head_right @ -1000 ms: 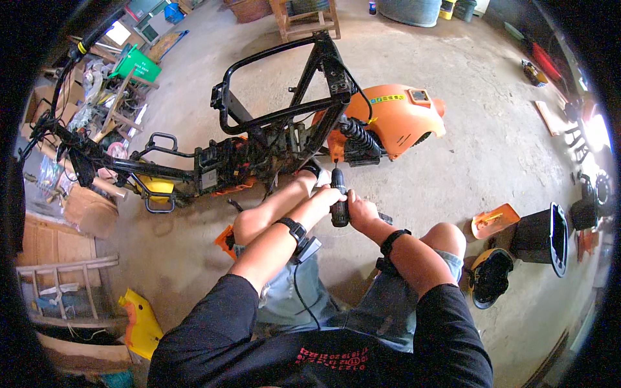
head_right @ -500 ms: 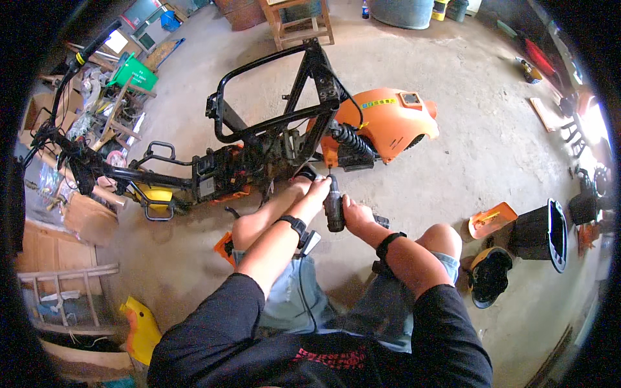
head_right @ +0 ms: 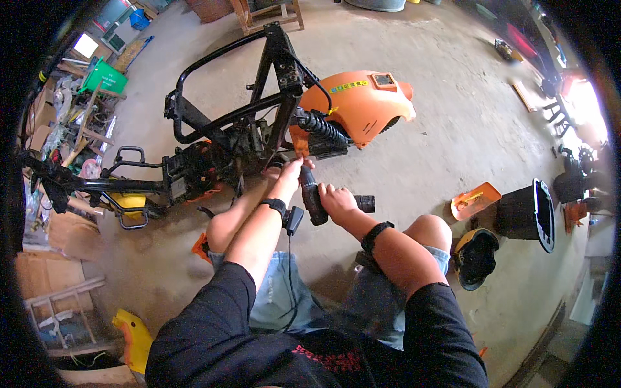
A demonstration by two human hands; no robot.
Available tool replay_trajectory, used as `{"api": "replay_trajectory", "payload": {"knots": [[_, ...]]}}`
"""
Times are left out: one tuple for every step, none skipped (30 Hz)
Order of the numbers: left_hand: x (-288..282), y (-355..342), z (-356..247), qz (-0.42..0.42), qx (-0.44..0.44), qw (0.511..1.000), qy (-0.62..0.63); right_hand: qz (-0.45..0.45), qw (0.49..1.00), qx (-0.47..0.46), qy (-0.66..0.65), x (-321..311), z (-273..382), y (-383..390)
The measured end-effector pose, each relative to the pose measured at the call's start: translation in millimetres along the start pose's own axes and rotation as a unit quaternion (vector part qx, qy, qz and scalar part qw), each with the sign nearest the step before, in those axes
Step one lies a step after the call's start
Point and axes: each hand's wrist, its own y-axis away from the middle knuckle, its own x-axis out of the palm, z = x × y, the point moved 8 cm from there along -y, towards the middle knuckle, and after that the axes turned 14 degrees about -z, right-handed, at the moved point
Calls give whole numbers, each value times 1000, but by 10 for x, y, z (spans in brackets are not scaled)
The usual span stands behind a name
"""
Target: Removing screws using a power drill to disassemble plastic fairing components from a motorcycle.
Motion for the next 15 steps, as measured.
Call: {"api": "replay_trajectory", "payload": {"knots": [[-40,-17,13,-20,13,1000,-19,7,999,-14,34,-17,15,16],[-33,-35,45,-11,6,1000,-8,1,1000,-9,30,-53,11,39],[-83,-74,89,-35,-4,999,-35,2,998,-27,58,-68,44,74],[-131,-112,139,-57,-17,996,-72,-9,995,-48,84,-100,82,124],[-124,-145,160,-54,-16,997,-48,-3,995,-42,94,-103,89,163],[-141,-180,199,-67,-26,997,-38,18,993,-46,106,-83,110,241],[-132,-210,224,-64,-28,997,-32,38,995,-25,86,-69,102,310],[-131,-237,236,-76,-10,996,-49,72,995,2,71,-32,77,389],[-138,-251,235,-83,7,996,-31,80,994,-2,71,-36,91,464],[-158,-258,262,-108,14,994,-29,92,993,-1,73,-40,86,539],[-220,-243,321,-146,0,989,-24,118,990,4,72,-29,65,606],[-261,-221,383,-178,-15,983,-37,133,988,-12,77,-39,64,671],[-263,-193,466,-183,-48,981,-48,167,984,0,62,-30,26,740],[-213,-161,535,-165,-77,982,-54,200,979,11,49,-37,-21,804],[-162,-122,586,-149,-103,981,-64,219,974,7,57,-69,-60,868]]}}
